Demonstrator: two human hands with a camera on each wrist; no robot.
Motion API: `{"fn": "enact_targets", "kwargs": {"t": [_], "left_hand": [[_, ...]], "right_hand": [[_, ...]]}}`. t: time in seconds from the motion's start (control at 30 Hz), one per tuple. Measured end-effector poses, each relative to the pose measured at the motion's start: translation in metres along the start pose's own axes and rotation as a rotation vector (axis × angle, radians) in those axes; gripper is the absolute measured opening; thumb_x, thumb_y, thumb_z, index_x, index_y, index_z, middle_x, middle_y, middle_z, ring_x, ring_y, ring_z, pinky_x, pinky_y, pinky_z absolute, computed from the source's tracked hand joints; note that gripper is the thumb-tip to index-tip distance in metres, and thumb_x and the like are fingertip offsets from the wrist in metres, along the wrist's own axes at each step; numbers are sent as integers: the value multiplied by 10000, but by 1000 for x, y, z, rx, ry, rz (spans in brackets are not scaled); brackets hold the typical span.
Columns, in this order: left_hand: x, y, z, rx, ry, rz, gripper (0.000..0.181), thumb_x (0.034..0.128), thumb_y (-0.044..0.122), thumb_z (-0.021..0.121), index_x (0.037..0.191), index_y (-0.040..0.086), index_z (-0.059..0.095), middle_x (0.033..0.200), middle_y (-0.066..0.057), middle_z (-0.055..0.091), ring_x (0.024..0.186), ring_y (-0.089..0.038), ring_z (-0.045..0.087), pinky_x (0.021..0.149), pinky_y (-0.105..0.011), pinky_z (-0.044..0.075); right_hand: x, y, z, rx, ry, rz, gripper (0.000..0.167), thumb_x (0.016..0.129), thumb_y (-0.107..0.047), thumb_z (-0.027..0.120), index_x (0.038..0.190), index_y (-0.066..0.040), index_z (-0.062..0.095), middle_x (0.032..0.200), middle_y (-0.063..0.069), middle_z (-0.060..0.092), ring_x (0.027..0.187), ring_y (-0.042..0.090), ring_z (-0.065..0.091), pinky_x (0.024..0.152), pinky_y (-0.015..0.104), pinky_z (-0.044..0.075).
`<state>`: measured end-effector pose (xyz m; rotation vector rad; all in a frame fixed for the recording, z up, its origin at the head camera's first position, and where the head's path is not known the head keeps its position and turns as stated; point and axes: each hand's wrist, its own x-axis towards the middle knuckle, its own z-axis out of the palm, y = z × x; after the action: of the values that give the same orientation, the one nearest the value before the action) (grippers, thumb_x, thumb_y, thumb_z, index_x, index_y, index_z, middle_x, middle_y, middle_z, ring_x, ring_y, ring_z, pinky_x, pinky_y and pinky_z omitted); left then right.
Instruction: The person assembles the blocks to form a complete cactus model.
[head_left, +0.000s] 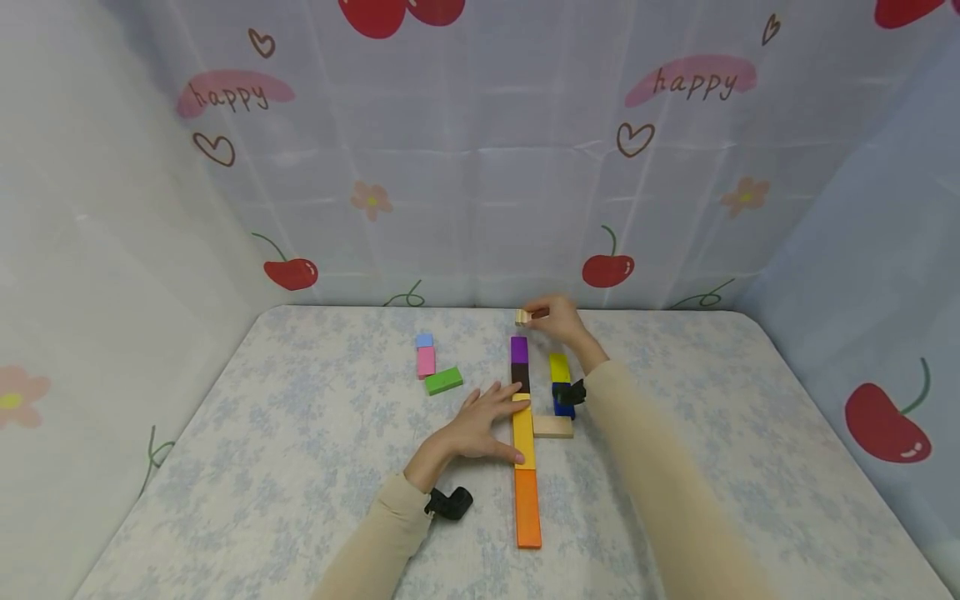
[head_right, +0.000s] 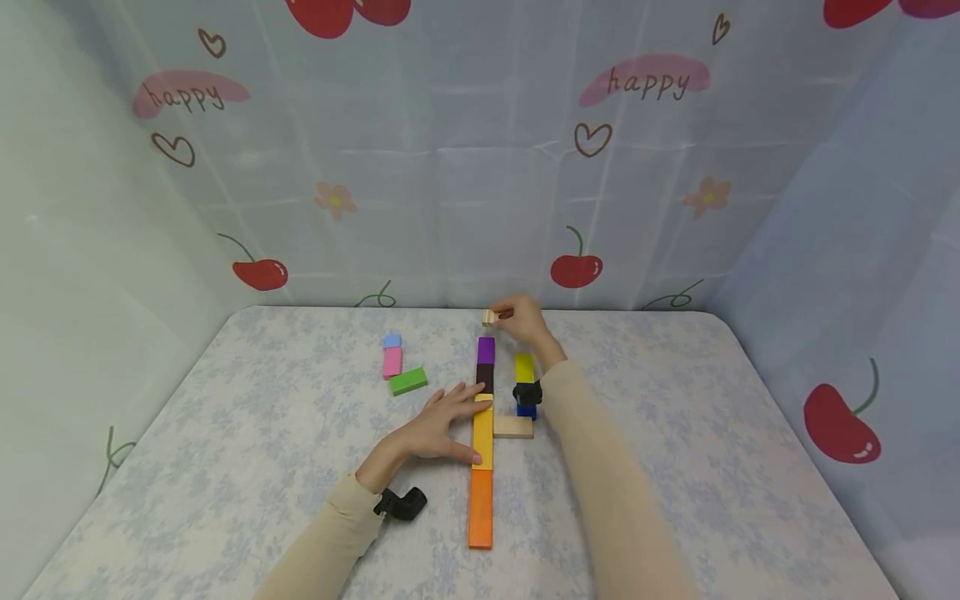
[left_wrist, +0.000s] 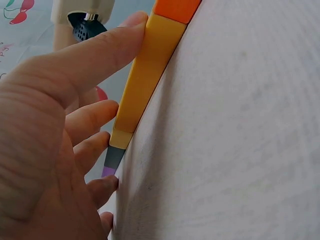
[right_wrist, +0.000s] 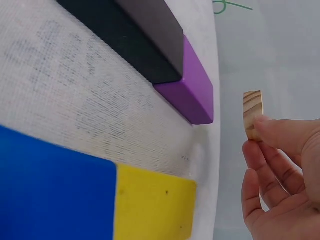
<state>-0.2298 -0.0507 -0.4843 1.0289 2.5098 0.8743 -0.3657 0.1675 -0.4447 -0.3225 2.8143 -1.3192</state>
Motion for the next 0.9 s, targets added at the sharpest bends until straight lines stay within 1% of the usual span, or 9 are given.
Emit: {"fn": "enact_targets", "kwargs": {"t": [0.1,0.3,0.47,0.67,0.9], "left_hand": [[0,0,0,-2,-9,-5,848,784,467,788,1499,194,421,1647,-17,169,1528,-320,52,1200,-588,-2],[0,-2,1,4,-5,-10,844,786,477,783,1499,208,420,1648,-4,167,1529,-308,55,1205,-577,3],[0,-2,1,11,1,-1,842,787,460,787,1498,193,423,1647,-26,173,1526,-326,67,1199,-591,14],[0,-1,0,13,6,14,838,789,449,788,1495,178,427,1644,-44,183,1522,-347,78,1192,-608,22],[0,-2,1,13,0,6,837,788,467,785,1496,201,426,1645,-22,179,1525,-331,69,1197,-595,14]], "right_hand": [[1,2,4,-18,-14,13,325,920,-54,650,1239,10,660,1254,217,624,1122,354,600,968,457,516],[2,3,10,-13,-25,59,324,920,-48,651,1240,-3,665,1241,203,630,1108,343,601,968,442,520],[1,2,14,-20,-29,49,323,920,-37,642,1238,13,661,1215,211,646,1096,341,611,960,433,526],[0,2,17,-54,-39,34,317,913,-17,641,1226,26,665,1203,211,663,1082,339,625,945,432,534],[1,6,18,-101,-54,42,325,919,-35,645,1241,6,662,1187,192,674,1063,321,624,950,425,531]]}}
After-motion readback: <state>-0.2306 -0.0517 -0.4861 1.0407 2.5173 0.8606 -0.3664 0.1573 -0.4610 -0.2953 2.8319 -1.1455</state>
